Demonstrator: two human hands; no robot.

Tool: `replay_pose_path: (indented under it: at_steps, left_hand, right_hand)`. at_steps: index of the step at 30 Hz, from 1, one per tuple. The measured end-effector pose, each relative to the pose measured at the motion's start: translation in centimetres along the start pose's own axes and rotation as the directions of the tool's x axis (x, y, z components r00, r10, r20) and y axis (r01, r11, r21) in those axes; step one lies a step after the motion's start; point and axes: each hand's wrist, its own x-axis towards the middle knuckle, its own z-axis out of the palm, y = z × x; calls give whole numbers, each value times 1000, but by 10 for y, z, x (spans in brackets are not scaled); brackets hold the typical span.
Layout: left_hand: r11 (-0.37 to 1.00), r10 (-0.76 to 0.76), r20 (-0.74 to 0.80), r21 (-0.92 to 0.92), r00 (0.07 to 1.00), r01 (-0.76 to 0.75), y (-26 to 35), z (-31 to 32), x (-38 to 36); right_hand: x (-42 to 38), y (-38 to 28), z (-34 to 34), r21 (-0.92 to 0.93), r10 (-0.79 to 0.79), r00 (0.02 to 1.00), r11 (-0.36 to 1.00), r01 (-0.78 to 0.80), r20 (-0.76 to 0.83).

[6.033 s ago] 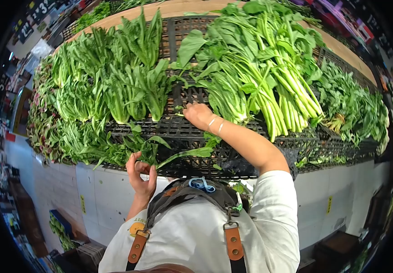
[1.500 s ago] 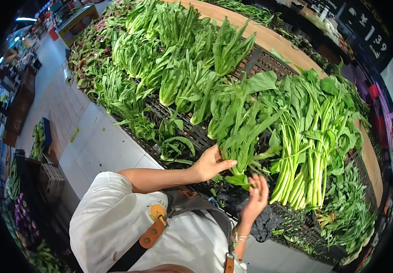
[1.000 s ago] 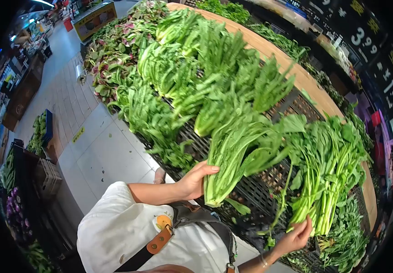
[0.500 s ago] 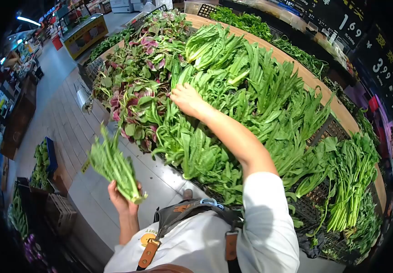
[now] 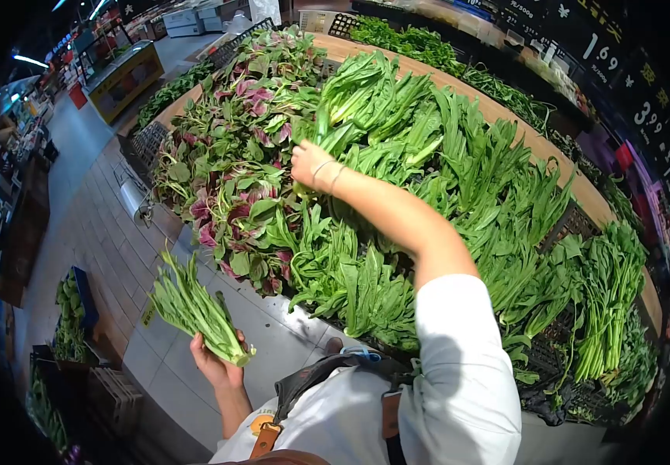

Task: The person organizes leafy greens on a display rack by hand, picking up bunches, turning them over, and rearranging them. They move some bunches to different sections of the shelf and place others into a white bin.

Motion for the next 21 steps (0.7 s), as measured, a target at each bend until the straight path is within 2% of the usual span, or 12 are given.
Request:
replay_pose_path:
  at_steps: [3, 4, 6, 8, 9, 10, 12, 14, 16, 18, 20, 21]
  left_hand:
    - [999, -52, 86, 0, 995, 52, -6, 18, 21]
    - [998, -65, 98, -7, 993, 66, -11, 24, 26]
    - [995, -99, 126, -18, 987, 102, -23, 35, 34]
    - [987, -156, 198, -2, 968, 159, -33, 43, 40]
    - [983, -179, 224, 3, 958, 183, -39, 48, 41]
    - [978, -202, 248, 11, 947, 206, -43, 52, 42]
    - [975, -219, 276, 28, 936, 220, -51, 63, 41]
    - [971, -238, 275, 43, 931, 235, -54, 76, 36]
    - [965, -262, 374, 81, 890, 250, -57, 76, 37]
    - [959, -284, 417, 122, 863, 257, -58, 78, 41]
    - [972, -167, 382, 218, 909, 87, -57, 86, 61]
    - [971, -191, 423, 217, 886, 106, -48, 93, 68]
  right_hand:
    - [-54, 40, -44, 342, 253, 923, 928, -147, -289]
    - [-76, 49, -48, 508, 384, 816, 851, -132, -432]
    - [-119, 61, -59, 712, 612, 660, 683, -164, -435]
    - [-158, 63, -57, 902, 800, 488, 429, -54, -351]
    - [-174, 58, -54, 982, 893, 422, 100, 159, -159]
    - [-189, 54, -53, 968, 931, 363, -109, 228, 19]
    - [-221, 45, -61, 722, 907, 340, -409, 558, 250]
    - [-250, 38, -49, 533, 883, 392, -468, 705, 257]
    - [-267, 29, -47, 437, 867, 382, -493, 752, 320]
    - [-283, 25, -48, 397, 857, 409, -510, 763, 313]
    - [-305, 23, -53, 431, 837, 380, -533, 728, 394]
    - [-313, 26, -54, 438, 836, 371, -533, 724, 403]
